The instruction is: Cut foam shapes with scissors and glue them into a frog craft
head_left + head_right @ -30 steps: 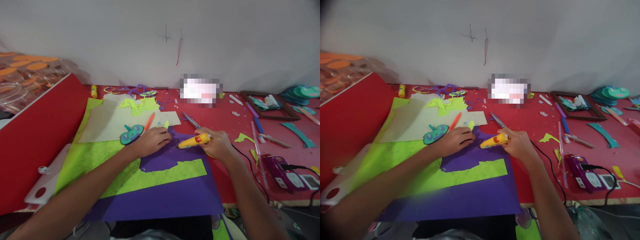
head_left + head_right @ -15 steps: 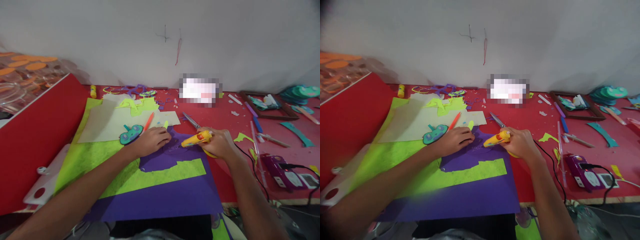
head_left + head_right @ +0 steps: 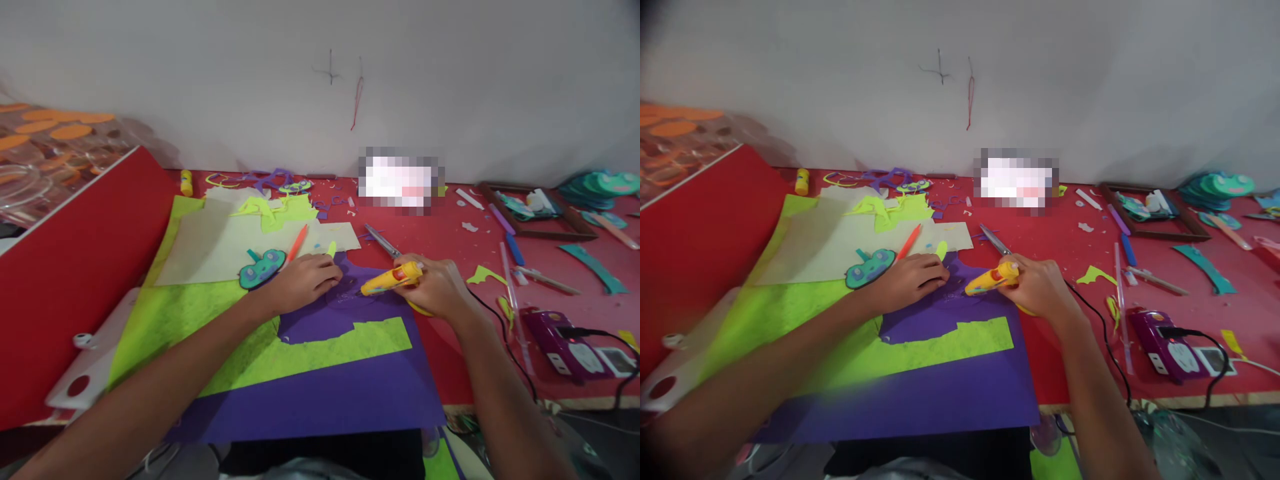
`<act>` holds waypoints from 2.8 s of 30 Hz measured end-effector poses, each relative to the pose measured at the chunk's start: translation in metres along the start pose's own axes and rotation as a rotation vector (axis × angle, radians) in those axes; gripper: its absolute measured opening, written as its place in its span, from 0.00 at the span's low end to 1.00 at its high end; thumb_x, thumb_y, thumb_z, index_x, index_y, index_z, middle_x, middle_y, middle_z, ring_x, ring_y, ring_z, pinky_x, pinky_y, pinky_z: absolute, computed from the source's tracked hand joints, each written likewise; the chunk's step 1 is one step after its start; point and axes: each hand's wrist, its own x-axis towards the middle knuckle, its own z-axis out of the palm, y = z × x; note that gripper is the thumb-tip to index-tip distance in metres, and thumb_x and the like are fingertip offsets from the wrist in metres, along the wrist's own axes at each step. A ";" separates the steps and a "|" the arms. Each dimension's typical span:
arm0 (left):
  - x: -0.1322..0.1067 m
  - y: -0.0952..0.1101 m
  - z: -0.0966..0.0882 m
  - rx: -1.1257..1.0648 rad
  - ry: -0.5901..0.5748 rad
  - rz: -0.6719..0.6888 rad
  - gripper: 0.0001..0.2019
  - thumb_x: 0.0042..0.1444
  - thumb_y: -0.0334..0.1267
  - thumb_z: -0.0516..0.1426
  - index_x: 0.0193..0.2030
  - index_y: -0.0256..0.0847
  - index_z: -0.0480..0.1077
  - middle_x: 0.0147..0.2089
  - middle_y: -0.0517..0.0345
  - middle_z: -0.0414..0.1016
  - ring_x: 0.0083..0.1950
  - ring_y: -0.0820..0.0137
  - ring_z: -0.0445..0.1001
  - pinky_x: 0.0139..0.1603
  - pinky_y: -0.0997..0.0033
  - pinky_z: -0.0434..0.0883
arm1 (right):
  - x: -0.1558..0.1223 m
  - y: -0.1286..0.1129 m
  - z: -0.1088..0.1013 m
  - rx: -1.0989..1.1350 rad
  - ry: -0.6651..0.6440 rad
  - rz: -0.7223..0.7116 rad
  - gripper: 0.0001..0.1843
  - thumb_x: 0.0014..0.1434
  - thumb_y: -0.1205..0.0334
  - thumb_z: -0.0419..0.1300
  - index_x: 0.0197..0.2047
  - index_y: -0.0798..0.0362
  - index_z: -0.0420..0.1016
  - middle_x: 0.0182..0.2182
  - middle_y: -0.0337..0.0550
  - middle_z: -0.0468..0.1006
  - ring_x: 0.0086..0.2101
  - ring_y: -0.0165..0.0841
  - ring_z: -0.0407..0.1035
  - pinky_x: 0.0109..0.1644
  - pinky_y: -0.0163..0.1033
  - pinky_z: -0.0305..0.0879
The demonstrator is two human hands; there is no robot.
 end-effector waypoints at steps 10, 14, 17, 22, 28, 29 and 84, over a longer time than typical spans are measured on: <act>-0.001 -0.001 0.001 -0.004 -0.001 -0.001 0.12 0.72 0.40 0.50 0.45 0.40 0.74 0.44 0.54 0.75 0.45 0.67 0.73 0.49 0.66 0.66 | -0.001 0.004 0.000 0.036 0.008 -0.030 0.10 0.59 0.58 0.62 0.42 0.50 0.82 0.39 0.44 0.86 0.33 0.39 0.80 0.32 0.38 0.64; -0.001 -0.001 0.001 0.000 0.006 0.004 0.12 0.72 0.39 0.50 0.45 0.40 0.74 0.43 0.54 0.75 0.45 0.67 0.73 0.49 0.67 0.66 | 0.000 0.003 0.000 0.051 0.009 -0.037 0.10 0.59 0.58 0.60 0.41 0.50 0.81 0.37 0.43 0.86 0.33 0.38 0.80 0.31 0.38 0.64; 0.000 0.000 0.000 -0.001 0.000 -0.002 0.12 0.72 0.39 0.50 0.45 0.40 0.74 0.43 0.54 0.75 0.45 0.67 0.73 0.49 0.67 0.66 | 0.001 0.001 -0.002 0.069 0.007 -0.033 0.10 0.58 0.59 0.60 0.41 0.50 0.81 0.36 0.42 0.86 0.32 0.38 0.80 0.31 0.38 0.64; 0.000 0.000 0.001 -0.005 0.010 0.001 0.13 0.72 0.40 0.49 0.45 0.40 0.74 0.43 0.54 0.75 0.45 0.67 0.73 0.49 0.67 0.66 | 0.000 0.002 -0.002 0.041 0.001 0.003 0.11 0.56 0.61 0.60 0.40 0.49 0.81 0.36 0.41 0.86 0.32 0.39 0.80 0.31 0.38 0.63; -0.001 -0.001 0.002 -0.001 0.011 0.003 0.12 0.72 0.40 0.50 0.45 0.40 0.74 0.43 0.54 0.74 0.45 0.67 0.73 0.49 0.67 0.66 | -0.001 0.005 -0.001 0.017 -0.003 0.021 0.12 0.54 0.63 0.59 0.40 0.49 0.81 0.37 0.42 0.87 0.32 0.39 0.80 0.31 0.38 0.62; -0.001 -0.001 0.002 0.001 0.014 0.006 0.12 0.72 0.39 0.50 0.45 0.40 0.74 0.43 0.54 0.74 0.45 0.67 0.73 0.49 0.67 0.66 | -0.001 0.005 -0.001 0.017 -0.007 0.027 0.12 0.53 0.63 0.59 0.40 0.49 0.81 0.36 0.42 0.87 0.32 0.39 0.80 0.31 0.38 0.62; 0.000 -0.001 0.001 0.004 0.023 0.015 0.11 0.72 0.39 0.51 0.45 0.40 0.74 0.43 0.54 0.75 0.44 0.67 0.73 0.48 0.66 0.66 | 0.000 0.017 -0.009 -0.069 -0.064 0.108 0.08 0.55 0.60 0.58 0.36 0.48 0.79 0.31 0.40 0.82 0.29 0.37 0.73 0.29 0.37 0.52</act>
